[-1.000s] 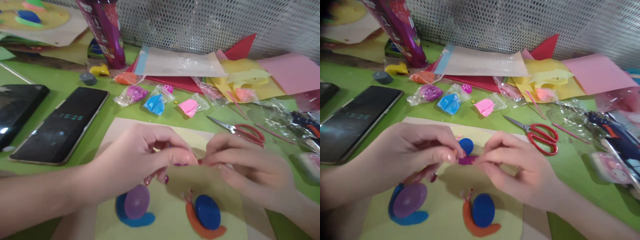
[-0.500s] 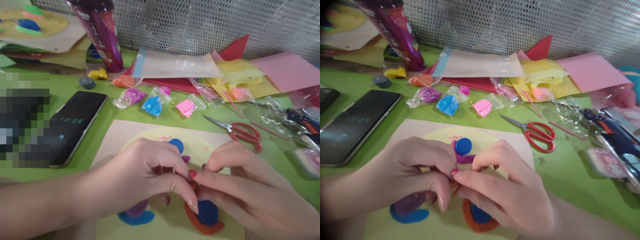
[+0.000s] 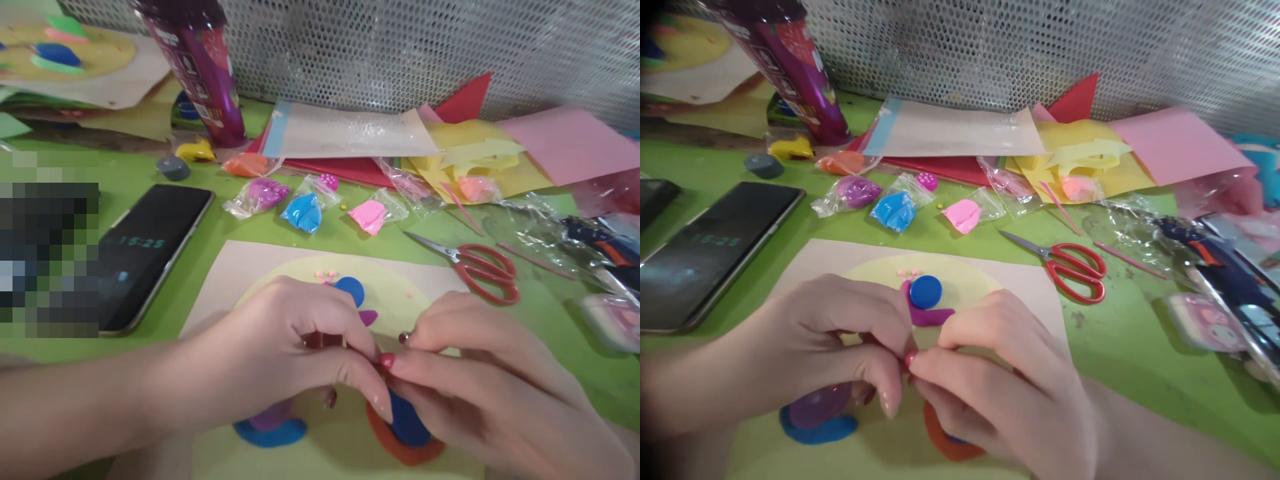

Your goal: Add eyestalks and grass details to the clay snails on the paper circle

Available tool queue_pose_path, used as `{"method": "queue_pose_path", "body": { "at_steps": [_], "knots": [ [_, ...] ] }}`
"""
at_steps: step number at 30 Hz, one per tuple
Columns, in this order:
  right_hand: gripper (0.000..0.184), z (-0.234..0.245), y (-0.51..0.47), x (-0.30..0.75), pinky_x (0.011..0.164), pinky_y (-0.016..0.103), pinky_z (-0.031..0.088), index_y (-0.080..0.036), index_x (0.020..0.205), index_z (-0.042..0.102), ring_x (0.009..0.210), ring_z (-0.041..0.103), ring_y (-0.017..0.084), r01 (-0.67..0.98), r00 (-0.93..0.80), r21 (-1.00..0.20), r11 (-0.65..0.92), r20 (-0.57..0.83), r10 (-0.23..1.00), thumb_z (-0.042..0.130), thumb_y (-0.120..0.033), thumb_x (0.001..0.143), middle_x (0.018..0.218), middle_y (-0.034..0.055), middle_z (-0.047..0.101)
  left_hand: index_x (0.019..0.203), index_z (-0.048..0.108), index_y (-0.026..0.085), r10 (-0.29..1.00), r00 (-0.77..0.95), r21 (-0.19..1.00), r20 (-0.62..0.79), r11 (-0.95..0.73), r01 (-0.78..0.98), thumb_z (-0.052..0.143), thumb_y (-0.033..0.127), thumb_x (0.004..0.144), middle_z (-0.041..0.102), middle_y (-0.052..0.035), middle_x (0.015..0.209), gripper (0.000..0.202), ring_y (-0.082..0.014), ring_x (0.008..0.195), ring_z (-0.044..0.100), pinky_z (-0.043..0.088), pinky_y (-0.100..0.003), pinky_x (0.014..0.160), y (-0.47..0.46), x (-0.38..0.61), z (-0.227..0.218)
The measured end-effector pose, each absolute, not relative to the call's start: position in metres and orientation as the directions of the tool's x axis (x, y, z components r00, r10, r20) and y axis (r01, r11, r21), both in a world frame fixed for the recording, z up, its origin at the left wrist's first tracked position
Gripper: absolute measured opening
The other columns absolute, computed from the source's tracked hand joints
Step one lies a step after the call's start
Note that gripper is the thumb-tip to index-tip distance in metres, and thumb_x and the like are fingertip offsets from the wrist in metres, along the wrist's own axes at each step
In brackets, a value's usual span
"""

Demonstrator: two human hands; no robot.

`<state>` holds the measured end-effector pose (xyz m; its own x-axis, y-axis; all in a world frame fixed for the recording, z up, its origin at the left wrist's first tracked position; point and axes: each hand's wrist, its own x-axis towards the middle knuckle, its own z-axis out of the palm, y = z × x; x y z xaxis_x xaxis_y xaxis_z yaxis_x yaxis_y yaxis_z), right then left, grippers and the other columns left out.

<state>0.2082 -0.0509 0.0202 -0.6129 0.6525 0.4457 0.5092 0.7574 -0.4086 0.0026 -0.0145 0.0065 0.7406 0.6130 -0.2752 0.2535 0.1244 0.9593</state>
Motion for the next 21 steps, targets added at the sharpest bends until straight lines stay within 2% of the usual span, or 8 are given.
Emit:
{"method": "queue_pose_path", "body": {
  "at_steps": [6,10,14,21],
  "knots": [
    [0.012,0.0226,-0.0456,0.2043,0.065,0.017,0.053,-0.022,0.090,0.063,0.069,0.061,0.008,0.510,-0.644,-0.347,0.787,0.451,0.617,0.060,-0.014,0.081,0.075,-0.0009,0.062,0.068,0.073,0.025,0.625,0.722,0.953,-0.296,0.139,0.270,0.067,0.026,0.075,0.056,0.0038,0.065,0.009,-0.0044,0.052,0.053,0.042,-0.010,0.045,-0.0150,0.0028,0.0083],
    [0.012,0.0218,-0.0456,0.2051,0.066,0.021,0.054,-0.024,0.088,0.062,0.071,0.062,0.010,0.501,-0.645,-0.377,0.779,0.438,0.626,0.060,-0.014,0.080,0.077,-0.0002,0.063,0.068,0.073,0.026,0.632,0.730,0.963,-0.259,0.110,0.246,0.067,0.024,0.075,0.058,0.0044,0.064,0.010,-0.0037,0.052,0.053,0.043,-0.010,0.049,-0.0160,0.0025,0.0066],
    [0.013,0.0192,-0.0475,0.2057,0.068,0.023,0.054,-0.022,0.090,0.061,0.074,0.063,0.012,0.486,-0.633,-0.422,0.765,0.433,0.641,0.061,-0.013,0.080,0.079,0.0016,0.064,0.069,0.074,0.027,0.631,0.741,0.967,-0.231,0.064,0.247,0.067,0.028,0.075,0.059,0.0034,0.064,0.009,-0.0055,0.055,0.054,0.043,-0.011,0.050,-0.0159,0.0014,0.0035],
    [0.011,0.0168,-0.0460,0.2077,0.072,0.020,0.053,-0.020,0.094,0.062,0.079,0.062,0.010,0.492,-0.672,-0.376,0.785,0.409,0.617,0.058,-0.017,0.084,0.083,0.0018,0.064,0.070,0.074,0.025,0.633,0.720,0.952,-0.284,0.099,0.288,0.067,0.028,0.075,0.057,0.0024,0.065,0.009,-0.0063,0.055,0.053,0.042,-0.013,0.048,-0.0143,0.0017,0.0073]
  ]
}}
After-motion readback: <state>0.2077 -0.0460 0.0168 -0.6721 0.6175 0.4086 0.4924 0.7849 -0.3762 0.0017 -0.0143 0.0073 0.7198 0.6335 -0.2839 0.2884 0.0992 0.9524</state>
